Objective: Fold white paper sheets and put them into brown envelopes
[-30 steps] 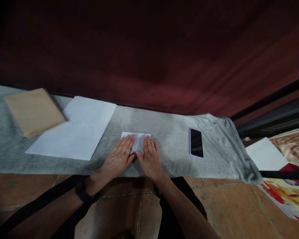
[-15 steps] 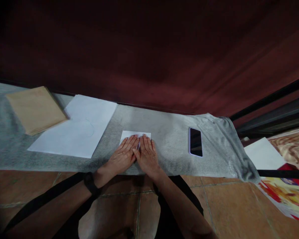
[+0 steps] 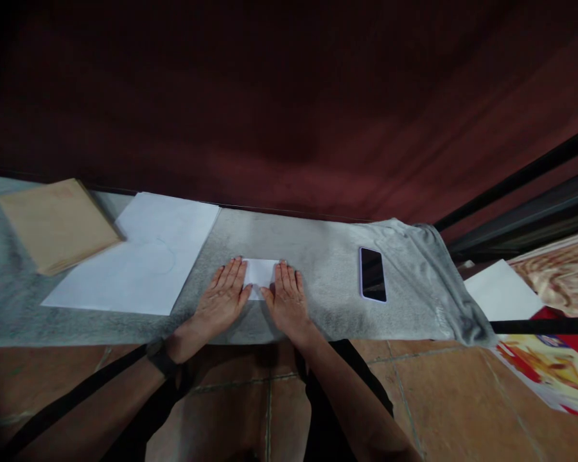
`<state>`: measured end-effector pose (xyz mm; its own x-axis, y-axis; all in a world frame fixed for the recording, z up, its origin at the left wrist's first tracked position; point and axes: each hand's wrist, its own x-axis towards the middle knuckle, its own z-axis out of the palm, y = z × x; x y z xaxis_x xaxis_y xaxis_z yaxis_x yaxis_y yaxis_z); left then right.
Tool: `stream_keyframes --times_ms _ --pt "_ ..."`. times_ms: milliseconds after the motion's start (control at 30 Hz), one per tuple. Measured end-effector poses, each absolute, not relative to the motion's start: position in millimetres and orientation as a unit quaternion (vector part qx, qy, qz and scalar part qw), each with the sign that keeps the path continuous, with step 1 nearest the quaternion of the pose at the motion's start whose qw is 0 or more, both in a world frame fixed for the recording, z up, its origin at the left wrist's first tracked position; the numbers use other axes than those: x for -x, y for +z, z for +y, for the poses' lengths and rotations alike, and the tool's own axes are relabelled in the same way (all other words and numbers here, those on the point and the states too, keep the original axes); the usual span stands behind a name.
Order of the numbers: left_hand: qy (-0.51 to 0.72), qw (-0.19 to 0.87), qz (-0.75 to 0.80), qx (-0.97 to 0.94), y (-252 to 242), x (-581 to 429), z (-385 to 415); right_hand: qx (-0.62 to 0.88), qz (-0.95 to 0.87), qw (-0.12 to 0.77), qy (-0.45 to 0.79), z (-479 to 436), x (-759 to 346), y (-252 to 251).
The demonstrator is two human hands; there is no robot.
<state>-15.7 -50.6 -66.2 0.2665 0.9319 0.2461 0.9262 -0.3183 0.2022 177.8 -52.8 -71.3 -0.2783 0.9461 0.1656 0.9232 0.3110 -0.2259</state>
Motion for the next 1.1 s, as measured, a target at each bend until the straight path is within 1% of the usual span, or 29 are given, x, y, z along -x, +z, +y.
stream_keyframes --times_ms 267,400,500,600,700,933,1000,1033,1100 --pt "0.143 0.003 0.609 -0.78 -64.5 27.1 -45.2 0.594 -0.791 0.137 0.051 -50.9 -183.2 -68.7" --pt "0.129 0.036 0.606 -0.784 -58.8 34.6 -32.8 0.597 -0.785 0.143 0.076 -36.6 -188.1 -63.2" --pt "0.121 0.053 0.596 -0.792 -54.2 36.7 -21.9 0.594 -0.787 0.134 0.098 -20.5 -189.4 -55.4" --pt "0.117 0.043 0.594 -0.795 -48.6 33.9 -16.2 0.599 -0.785 0.117 0.108 -8.5 -188.0 -46.9" --pt "0.121 0.045 0.594 -0.794 -44.1 30.8 -14.0 0.61 -0.778 0.103 0.113 -2.2 -186.1 -40.8" --pt "0.158 0.094 0.597 -0.781 -45.0 36.7 -3.7 0.631 -0.761 0.089 0.124 10.3 -185.9 -33.6" --pt "0.19 0.105 0.596 -0.773 -41.0 38.2 -1.4 0.629 -0.757 0.105 0.141 13.6 -186.2 -29.3" --pt "0.213 0.11 0.594 -0.768 -37.2 38.7 -0.8 0.623 -0.757 0.129 0.152 14.8 -186.5 -26.2" --pt "0.269 0.112 0.584 -0.758 -26.7 39.6 -1.4 0.596 -0.756 0.208 0.172 15.6 -187.3 -18.0"
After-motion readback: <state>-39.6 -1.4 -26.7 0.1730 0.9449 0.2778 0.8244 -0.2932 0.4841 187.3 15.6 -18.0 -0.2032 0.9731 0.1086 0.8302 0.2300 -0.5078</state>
